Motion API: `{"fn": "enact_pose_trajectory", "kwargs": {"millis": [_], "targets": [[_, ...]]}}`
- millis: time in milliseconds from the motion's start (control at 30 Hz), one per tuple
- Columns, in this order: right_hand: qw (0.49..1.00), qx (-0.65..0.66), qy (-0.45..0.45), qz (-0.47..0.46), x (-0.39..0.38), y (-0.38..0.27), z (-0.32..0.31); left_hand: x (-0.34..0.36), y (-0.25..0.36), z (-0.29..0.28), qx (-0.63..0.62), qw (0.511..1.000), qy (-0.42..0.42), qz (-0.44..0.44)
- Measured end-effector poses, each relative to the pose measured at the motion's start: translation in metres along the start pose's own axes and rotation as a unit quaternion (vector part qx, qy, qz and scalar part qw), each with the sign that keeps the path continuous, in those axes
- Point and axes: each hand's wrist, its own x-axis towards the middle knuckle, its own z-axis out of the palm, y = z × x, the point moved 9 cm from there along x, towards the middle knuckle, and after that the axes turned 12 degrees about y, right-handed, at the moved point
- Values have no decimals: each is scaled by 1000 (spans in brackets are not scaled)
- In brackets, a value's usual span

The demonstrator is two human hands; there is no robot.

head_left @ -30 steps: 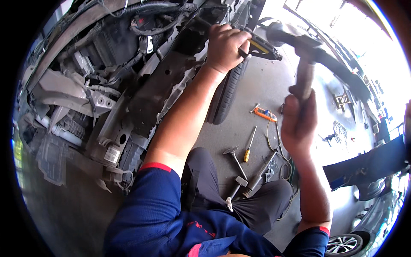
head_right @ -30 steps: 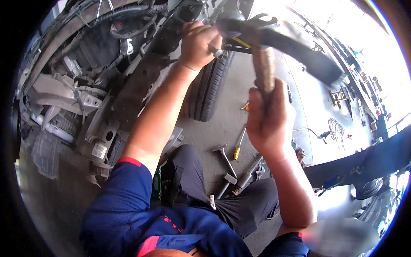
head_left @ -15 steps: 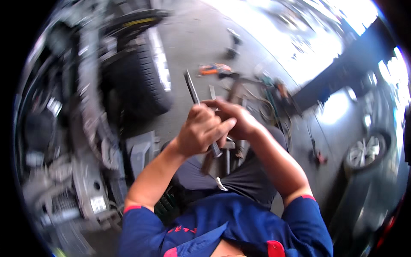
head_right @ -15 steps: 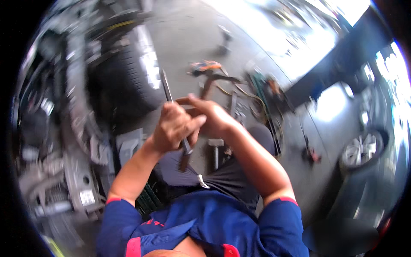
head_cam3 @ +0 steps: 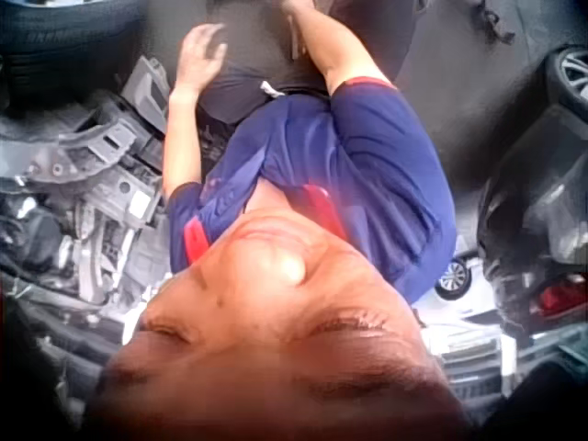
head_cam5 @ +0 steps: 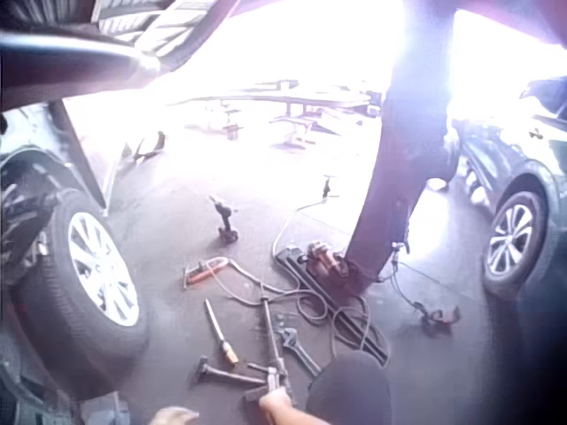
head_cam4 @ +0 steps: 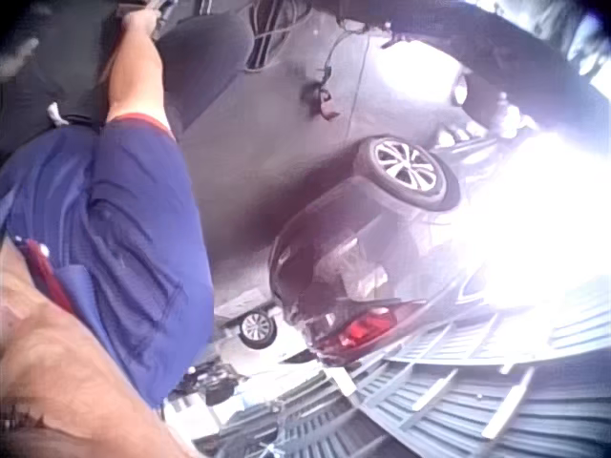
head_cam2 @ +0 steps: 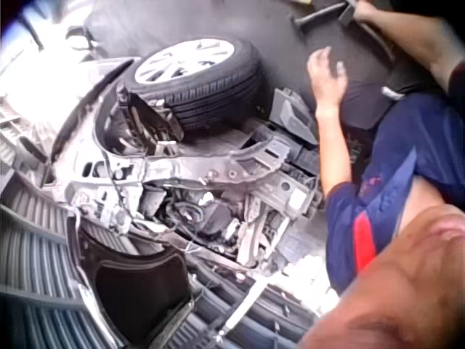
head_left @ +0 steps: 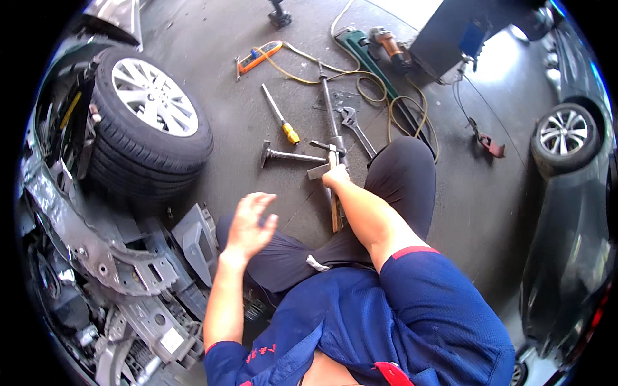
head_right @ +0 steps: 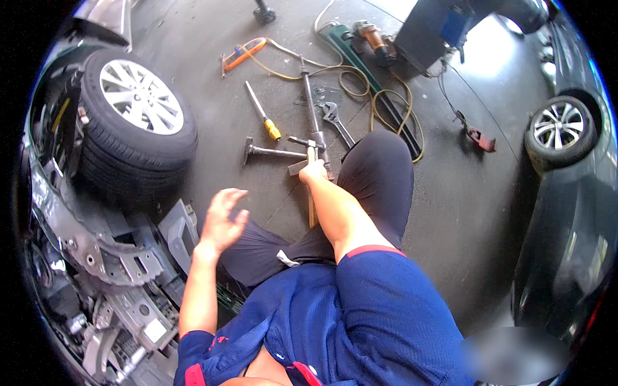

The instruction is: The person repairs a damaged front chassis of a car by hammering a metal frame and using a long pry bar to straighten the structure.

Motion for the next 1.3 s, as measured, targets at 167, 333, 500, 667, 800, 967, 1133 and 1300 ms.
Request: {"fn": "enact_pose_trajectory", "kwargs": {"millis": [167, 333, 500, 667, 800, 967, 1133, 1300], "targets": [[997, -56, 55, -20, 33, -22, -8, -62, -70, -77, 6, 961, 204, -189], [912, -329, -16, -244, 48, -27, 58, -221, -93, -88, 57, 885, 258, -384], [649, -554, -56, -519, 122, -31, 88, -437, -117, 132, -11, 779, 47, -625], [447, -571, -169, -667, 43, -4, 159, -635, 13, 275, -6, 749, -91, -657], [510, -603, -155, -593, 26, -20, 122, -582, 69, 330, -97, 762, -67, -636], [808, -344, -140, -457, 65, -97, 94, -533, -14, 338, -273, 535, 164, -783], [753, -315, -209, -538, 47, -104, 113, -605, -32, 386, -149, 386, 204, -887], [711, -404, -118, -563, 2, -96, 89, -608, -33, 453, -87, 469, 91, -874]]}}
